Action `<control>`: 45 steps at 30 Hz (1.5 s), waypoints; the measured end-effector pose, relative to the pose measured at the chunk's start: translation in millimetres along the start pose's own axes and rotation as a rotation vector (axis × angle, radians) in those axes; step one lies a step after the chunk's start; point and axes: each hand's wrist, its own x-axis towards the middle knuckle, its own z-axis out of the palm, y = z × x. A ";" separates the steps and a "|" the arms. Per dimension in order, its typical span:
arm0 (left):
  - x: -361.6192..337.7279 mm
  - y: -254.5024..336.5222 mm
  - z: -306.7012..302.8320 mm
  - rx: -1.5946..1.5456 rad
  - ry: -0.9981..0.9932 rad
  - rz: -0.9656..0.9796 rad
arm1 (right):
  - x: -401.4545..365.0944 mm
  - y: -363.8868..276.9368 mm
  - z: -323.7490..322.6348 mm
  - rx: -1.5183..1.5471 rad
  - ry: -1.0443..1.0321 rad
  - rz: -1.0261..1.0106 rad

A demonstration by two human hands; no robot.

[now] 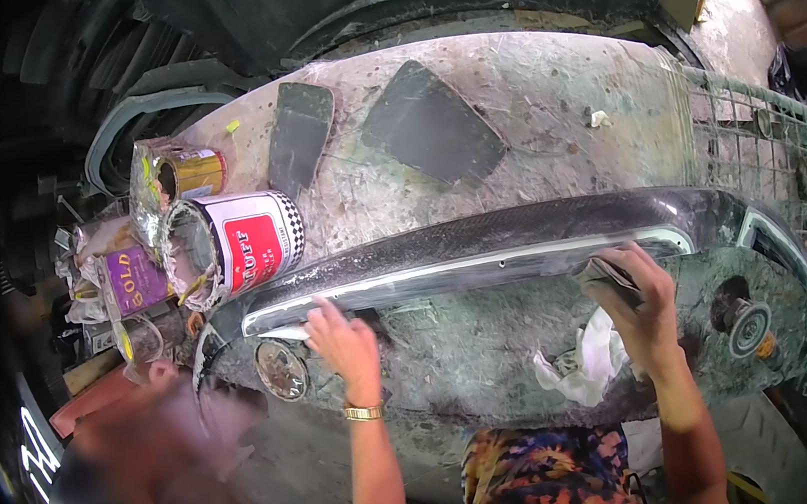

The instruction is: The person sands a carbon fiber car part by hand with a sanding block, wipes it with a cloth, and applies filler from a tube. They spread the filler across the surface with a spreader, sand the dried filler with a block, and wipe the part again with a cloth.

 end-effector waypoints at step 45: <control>133.4 -269.2 38.6 -0.704 -0.091 0.330 | 44.5 -132.2 265.9 -0.247 -0.556 -0.165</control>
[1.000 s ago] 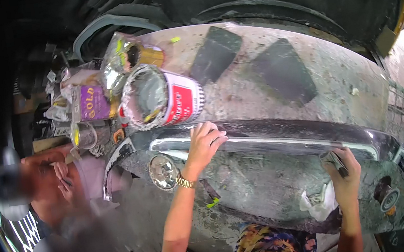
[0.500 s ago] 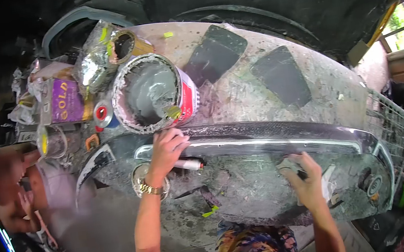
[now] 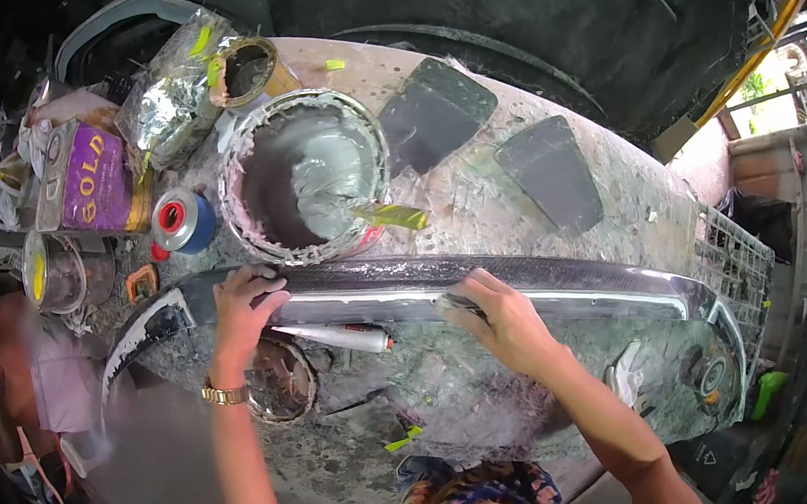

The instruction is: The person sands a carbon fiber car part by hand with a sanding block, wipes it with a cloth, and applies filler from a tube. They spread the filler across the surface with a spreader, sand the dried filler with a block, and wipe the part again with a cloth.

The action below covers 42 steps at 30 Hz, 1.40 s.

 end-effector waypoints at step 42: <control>57.1 65.9 31.4 -0.759 0.077 -0.047 | 87.8 -14.2 -3.9 -0.060 0.033 -0.161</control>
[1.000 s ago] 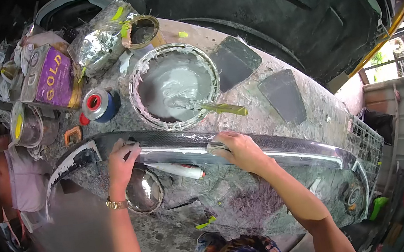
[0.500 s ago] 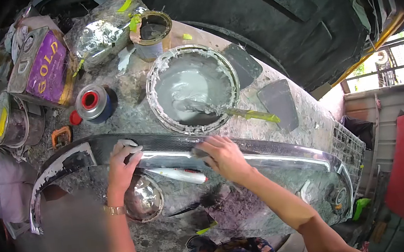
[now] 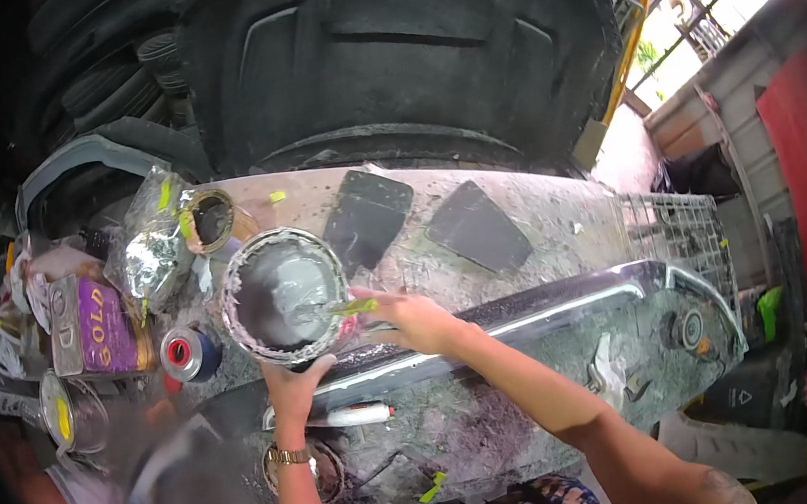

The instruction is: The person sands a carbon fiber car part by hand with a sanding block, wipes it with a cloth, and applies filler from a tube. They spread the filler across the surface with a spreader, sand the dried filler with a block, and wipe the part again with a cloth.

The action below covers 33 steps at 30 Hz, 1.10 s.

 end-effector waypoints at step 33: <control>-32.3 -79.5 -102.0 0.341 0.320 0.169 | -7.7 -21.6 78.5 -0.141 -0.037 -0.242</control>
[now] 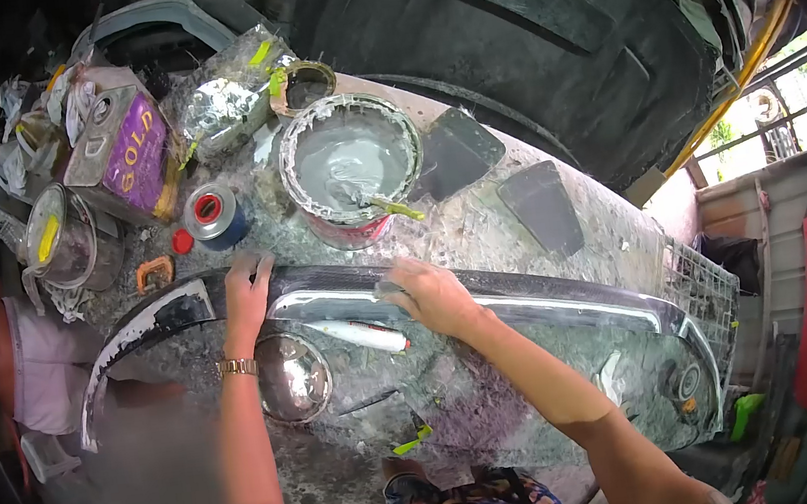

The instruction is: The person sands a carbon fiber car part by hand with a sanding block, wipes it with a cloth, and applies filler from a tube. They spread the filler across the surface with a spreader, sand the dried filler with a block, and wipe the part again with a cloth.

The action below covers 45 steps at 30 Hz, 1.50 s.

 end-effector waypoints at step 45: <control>-5.2 -2.9 11.3 0.045 0.023 -0.028 | 55.2 -19.2 17.5 0.113 -0.230 0.007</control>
